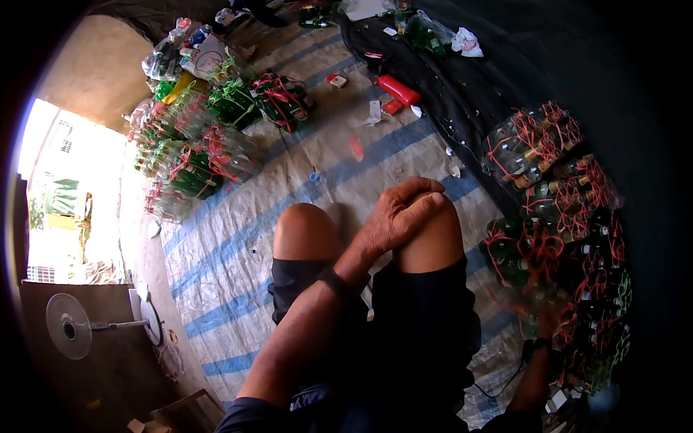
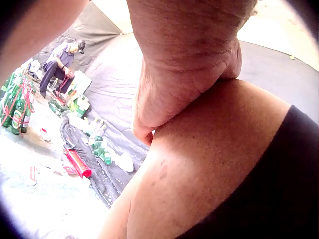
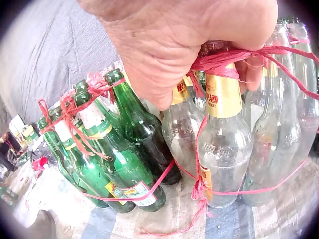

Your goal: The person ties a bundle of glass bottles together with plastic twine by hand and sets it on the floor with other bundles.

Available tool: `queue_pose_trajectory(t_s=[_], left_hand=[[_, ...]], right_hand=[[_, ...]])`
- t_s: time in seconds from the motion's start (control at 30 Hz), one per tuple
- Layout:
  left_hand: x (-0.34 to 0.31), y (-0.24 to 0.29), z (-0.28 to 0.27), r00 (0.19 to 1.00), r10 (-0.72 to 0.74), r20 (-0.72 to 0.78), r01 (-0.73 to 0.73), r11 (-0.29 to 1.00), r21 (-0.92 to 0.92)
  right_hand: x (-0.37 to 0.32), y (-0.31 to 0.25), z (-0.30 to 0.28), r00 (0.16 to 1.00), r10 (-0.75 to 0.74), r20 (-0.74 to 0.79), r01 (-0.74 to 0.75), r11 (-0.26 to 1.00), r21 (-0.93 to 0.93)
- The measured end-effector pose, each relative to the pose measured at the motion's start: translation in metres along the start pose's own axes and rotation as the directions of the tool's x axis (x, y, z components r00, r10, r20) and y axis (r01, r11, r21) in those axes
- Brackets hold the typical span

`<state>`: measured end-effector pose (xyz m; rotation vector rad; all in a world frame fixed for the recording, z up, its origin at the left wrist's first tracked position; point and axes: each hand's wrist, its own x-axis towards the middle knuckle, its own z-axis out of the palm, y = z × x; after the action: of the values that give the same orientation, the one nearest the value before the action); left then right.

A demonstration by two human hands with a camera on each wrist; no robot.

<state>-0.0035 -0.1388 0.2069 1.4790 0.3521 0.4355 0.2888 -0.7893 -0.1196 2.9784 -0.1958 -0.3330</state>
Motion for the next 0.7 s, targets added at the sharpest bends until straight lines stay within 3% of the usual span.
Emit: queue_pose_trajectory(t_s=[0.07, 0.1, 0.2, 0.27, 0.37, 0.5, 0.6, 0.7], left_hand=[[0.000, -0.001, 0.000, 1.000, 0.004, -0.006, -0.004, 1.000, 0.012], [0.000, -0.002, 0.000, 1.000, 0.010, -0.011, -0.009, 1.000, 0.024], [0.000, -0.002, 0.001, 1.000, 0.002, -0.008, -0.002, 1.000, -0.005], [-0.001, -0.001, 0.000, 1.000, 0.006, -0.006, -0.006, 1.000, -0.001], [-0.002, 0.006, 0.000, 1.000, -0.004, -0.003, 0.004, 1.000, 0.007], [-0.001, 0.009, 0.000, 1.000, -0.016, 0.009, 0.016, 1.000, 0.023], [0.000, 0.007, -0.002, 1.000, -0.004, 0.012, 0.003, 0.997, 0.079], [0.000, 0.009, -0.002, 0.999, -0.037, 0.006, 0.037, 0.997, 0.074]], right_hand=[[-0.016, -0.010, -0.013, 0.953, -0.269, -0.143, 0.214, 0.926, -0.312], [-0.022, -0.014, -0.020, 0.953, -0.268, -0.142, 0.213, 0.925, -0.315], [-0.043, -0.033, -0.049, 0.980, -0.167, -0.111, 0.146, 0.973, -0.180], [-0.046, -0.036, -0.057, 1.000, 0.000, -0.013, 0.000, 0.999, -0.037], [-0.034, -0.026, -0.037, 0.989, 0.018, -0.144, -0.009, 0.998, 0.061], [-0.036, -0.029, -0.035, 0.980, -0.005, -0.199, 0.009, 1.000, 0.019], [-0.038, -0.032, -0.040, 0.992, 0.081, -0.097, -0.065, 0.986, 0.156], [-0.038, -0.035, -0.042, 0.992, 0.045, -0.117, -0.032, 0.993, 0.110]])
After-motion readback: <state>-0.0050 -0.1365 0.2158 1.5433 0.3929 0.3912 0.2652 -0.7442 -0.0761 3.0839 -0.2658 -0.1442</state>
